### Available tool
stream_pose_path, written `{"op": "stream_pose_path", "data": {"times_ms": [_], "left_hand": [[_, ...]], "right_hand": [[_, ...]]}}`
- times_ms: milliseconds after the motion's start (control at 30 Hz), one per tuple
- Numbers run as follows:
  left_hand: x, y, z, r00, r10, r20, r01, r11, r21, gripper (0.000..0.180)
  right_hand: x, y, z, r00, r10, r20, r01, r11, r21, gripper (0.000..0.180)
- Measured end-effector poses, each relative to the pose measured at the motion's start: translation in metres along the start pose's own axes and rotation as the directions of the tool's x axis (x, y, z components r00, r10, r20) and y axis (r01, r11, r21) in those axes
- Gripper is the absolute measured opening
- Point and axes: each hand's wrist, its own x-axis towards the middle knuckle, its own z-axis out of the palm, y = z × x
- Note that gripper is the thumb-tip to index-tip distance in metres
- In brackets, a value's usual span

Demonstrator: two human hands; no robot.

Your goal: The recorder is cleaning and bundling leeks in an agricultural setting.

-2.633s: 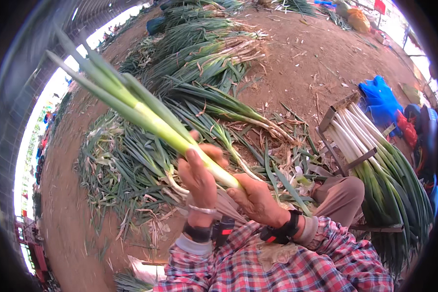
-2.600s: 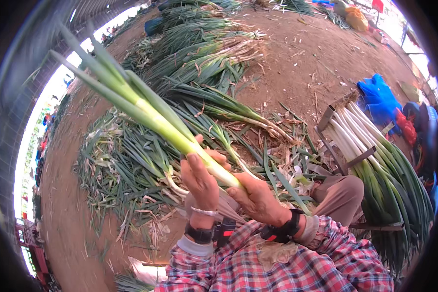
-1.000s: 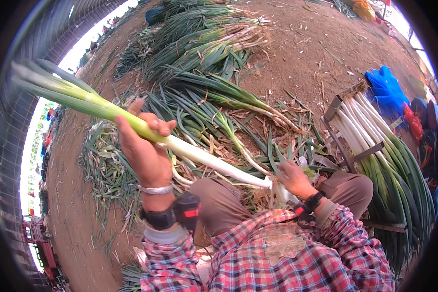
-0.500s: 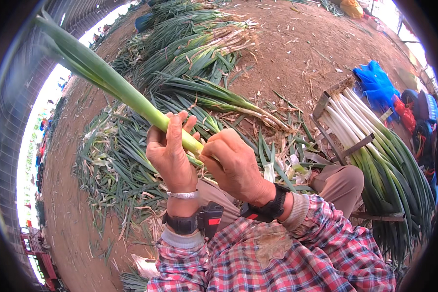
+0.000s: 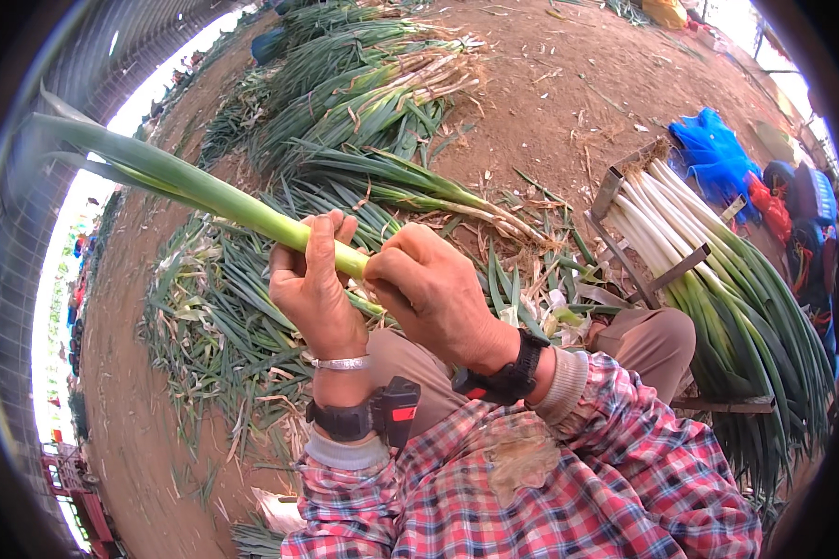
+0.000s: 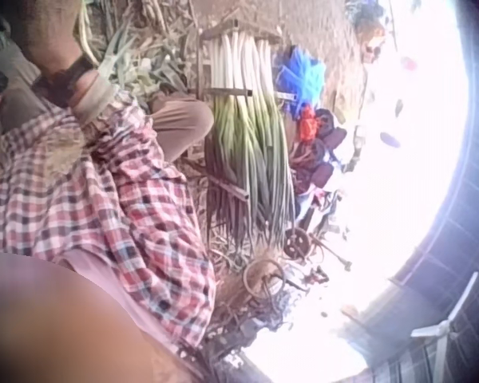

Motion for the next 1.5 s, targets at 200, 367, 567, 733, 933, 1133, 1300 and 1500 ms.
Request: {"op": "stream_pose_path", "data": {"times_ms": [200, 367, 567, 733, 933, 1133, 1300, 1500], "left_hand": [[0.026, 0.016, -0.026, 0.998, 0.052, -0.045, -0.046, 0.993, 0.110, 0.027], [0.059, 0.021, -0.049, 0.977, -0.033, 0.209, 0.047, 0.997, -0.065, 0.035], [0.067, 0.018, -0.053, 0.710, 0.077, 0.700, 0.425, 0.746, -0.513, 0.052], [0.041, 0.012, -0.035, 0.902, -0.034, 0.430, 0.258, 0.841, -0.476, 0.041], [0.018, 0.008, 0.001, 1.000, 0.011, 0.013, -0.010, 0.996, -0.090, 0.019], [0.008, 0.013, 0.011, 0.989, 0.072, -0.127, -0.069, 0.997, 0.029, 0.020], [0.003, 0.012, 0.015, 0.982, 0.093, -0.162, -0.082, 0.994, 0.069, 0.023], [0.000, 0.016, 0.013, 0.982, 0.028, -0.186, -0.028, 1.000, 0.002, 0.027]], "right_hand": [[-0.044, 0.048, -0.051, 0.788, 0.582, 0.200, -0.615, 0.725, 0.310, 0.010], [-0.091, 0.040, -0.045, 0.841, 0.285, 0.460, -0.491, 0.758, 0.430, 0.038], [-0.077, 0.007, -0.029, 0.721, 0.247, 0.648, -0.693, 0.275, 0.666, 0.034], [-0.082, 0.000, -0.022, 0.697, 0.272, 0.664, -0.695, 0.026, 0.719, 0.032], [-0.074, -0.003, -0.015, 0.952, 0.284, 0.116, -0.306, 0.895, 0.325, 0.024], [-0.081, 0.014, -0.001, 0.990, 0.141, 0.023, -0.143, 0.977, 0.157, 0.017], [-0.076, 0.009, -0.001, 0.976, 0.215, -0.016, -0.209, 0.962, 0.176, 0.015], [-0.082, 0.017, -0.011, 0.938, 0.340, 0.067, -0.346, 0.901, 0.263, 0.007]]}}
